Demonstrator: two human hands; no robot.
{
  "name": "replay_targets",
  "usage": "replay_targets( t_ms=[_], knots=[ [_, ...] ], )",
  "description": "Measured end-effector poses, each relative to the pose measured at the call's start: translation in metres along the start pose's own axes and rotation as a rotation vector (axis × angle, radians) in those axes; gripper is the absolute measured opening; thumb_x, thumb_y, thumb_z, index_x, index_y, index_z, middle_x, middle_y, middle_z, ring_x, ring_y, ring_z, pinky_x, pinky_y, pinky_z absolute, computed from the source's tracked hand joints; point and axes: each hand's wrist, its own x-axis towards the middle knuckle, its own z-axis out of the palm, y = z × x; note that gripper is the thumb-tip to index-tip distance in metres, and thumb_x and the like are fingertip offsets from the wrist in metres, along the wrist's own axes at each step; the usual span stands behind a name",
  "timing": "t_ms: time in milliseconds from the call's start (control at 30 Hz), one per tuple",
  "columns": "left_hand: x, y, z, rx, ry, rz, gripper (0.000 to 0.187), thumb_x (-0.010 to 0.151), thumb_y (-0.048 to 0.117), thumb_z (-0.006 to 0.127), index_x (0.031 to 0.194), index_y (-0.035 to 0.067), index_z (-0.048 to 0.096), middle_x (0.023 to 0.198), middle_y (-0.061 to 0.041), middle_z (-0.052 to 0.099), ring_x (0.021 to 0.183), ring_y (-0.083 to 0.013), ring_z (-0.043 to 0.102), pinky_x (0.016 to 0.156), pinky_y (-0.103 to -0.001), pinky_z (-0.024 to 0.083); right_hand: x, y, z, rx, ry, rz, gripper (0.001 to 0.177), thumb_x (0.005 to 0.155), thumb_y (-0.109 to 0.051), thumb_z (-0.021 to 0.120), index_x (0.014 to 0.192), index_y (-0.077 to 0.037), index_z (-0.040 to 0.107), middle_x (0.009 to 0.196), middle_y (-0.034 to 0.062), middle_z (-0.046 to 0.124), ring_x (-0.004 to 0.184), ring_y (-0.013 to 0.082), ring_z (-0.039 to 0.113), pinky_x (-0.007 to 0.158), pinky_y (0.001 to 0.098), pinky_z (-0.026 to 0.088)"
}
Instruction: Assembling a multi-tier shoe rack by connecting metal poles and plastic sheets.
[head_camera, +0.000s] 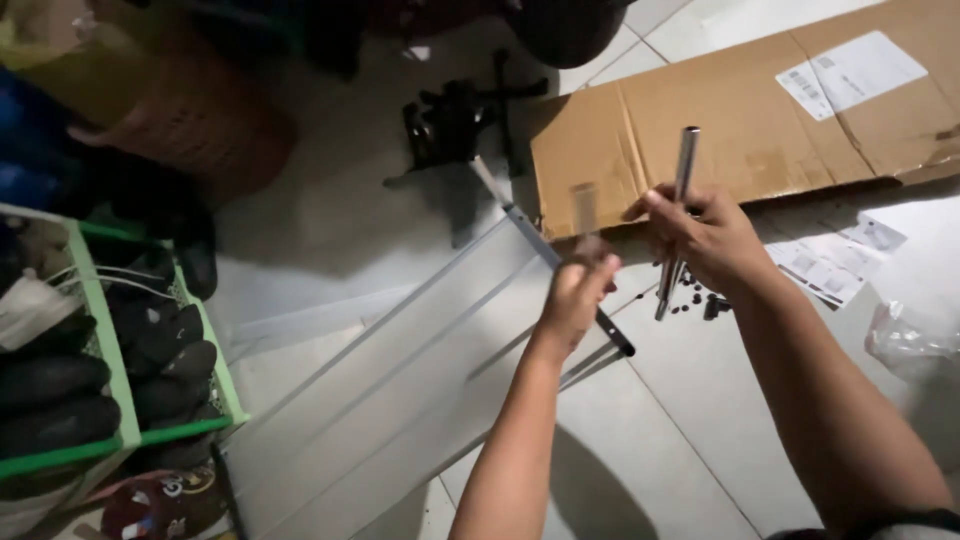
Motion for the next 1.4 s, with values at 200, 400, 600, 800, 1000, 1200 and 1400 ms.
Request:
replay_targets(
  t_ms=[200, 400, 600, 800, 1000, 1200, 1400],
  knots=[
    [-0.101, 0.069, -0.033, 0.051, 0.078, 0.431, 0.073, 0.073, 0.005, 0.078, 0.135, 0.005, 0.039, 0.110, 0.001, 0.052, 0.098, -0.0089, 0.050, 0.084, -0.024, 0.046, -0.039, 0.013, 0.110, 0.291, 0.097, -0.012, 0.029, 0.110, -0.029, 0.054, 0.093, -0.006, 0.059, 0.068, 0.0021, 0.050, 0.056, 0.0131, 0.048, 0.053, 0.0279, 0.042],
    [-0.156, 0.053, -0.052, -0.089, 0.108, 0.134, 0.028, 0.100, 0.020, 0.074, 0.119, 0.001, 0.066, 0.082, -0.001, 0.064, 0.074, -0.0177, 0.058, 0.068, -0.032, 0.049, -0.050, 0.031, 0.174, 0.536, 0.020, -0.072, 0.021, 0.114, -0.023, 0.056, 0.099, -0.008, 0.055, 0.084, 0.0009, 0.053, 0.074, 0.0154, 0.051, 0.067, 0.0319, 0.044],
    [-0.190, 0.057, -0.076, 0.401, 0.202, 0.086, 0.029, 0.089, 0.022, 0.081, 0.094, 0.000, 0.063, 0.073, -0.013, 0.066, 0.065, -0.0290, 0.061, 0.065, -0.039, 0.054, -0.063, 0.044, 0.153, 0.564, 0.166, -0.225, 0.028, 0.109, -0.030, 0.050, 0.107, -0.005, 0.063, 0.088, 0.0064, 0.062, 0.091, 0.0254, 0.064, 0.095, 0.0431, 0.054],
    [-0.183, 0.049, -0.064, 0.701, 0.372, 0.116, 0.025, 0.092, 0.028, 0.075, 0.097, 0.006, 0.063, 0.081, -0.013, 0.073, 0.080, -0.0365, 0.072, 0.066, -0.046, 0.056, -0.085, 0.112, 0.070, 0.762, 0.352, -0.406, 0.024, 0.122, -0.015, 0.051, 0.100, -0.005, 0.055, 0.089, 0.0052, 0.054, 0.076, 0.0189, 0.050, 0.065, 0.0322, 0.040],
    [-0.154, 0.027, -0.039, 0.789, 0.340, 0.117, 0.028, 0.086, 0.026, 0.077, 0.111, 0.015, 0.071, 0.083, -0.014, 0.073, 0.079, -0.0369, 0.072, 0.068, -0.048, 0.056, -0.103, 0.135, 0.102, 0.525, 0.382, -0.253, 0.044, 0.110, -0.033, 0.055, 0.074, -0.018, 0.035, 0.057, -0.0023, 0.026, 0.049, 0.0151, 0.025, 0.048, 0.0341, 0.022],
    [-0.130, 0.019, -0.033, 0.791, 0.302, 0.049, 0.032, 0.083, 0.032, 0.081, 0.109, 0.014, 0.074, 0.088, -0.014, 0.075, 0.083, -0.0350, 0.073, 0.069, -0.047, 0.058, -0.102, 0.147, 0.105, 0.552, 0.400, -0.273, 0.048, 0.109, -0.034, 0.056, 0.071, -0.017, 0.031, 0.057, -0.0011, 0.023, 0.049, 0.0149, 0.021, 0.050, 0.0335, 0.019],
    [-0.109, -0.001, -0.033, 0.906, 0.289, 0.081, 0.045, 0.079, 0.047, 0.081, 0.108, 0.013, 0.073, 0.084, -0.017, 0.073, 0.081, -0.0385, 0.071, 0.067, -0.050, 0.056, -0.097, 0.153, 0.106, 0.546, 0.417, -0.296, 0.050, 0.109, -0.031, 0.055, 0.070, -0.018, 0.029, 0.056, -0.0014, 0.024, 0.048, 0.0150, 0.022, 0.049, 0.0348, 0.018]
  ],
)
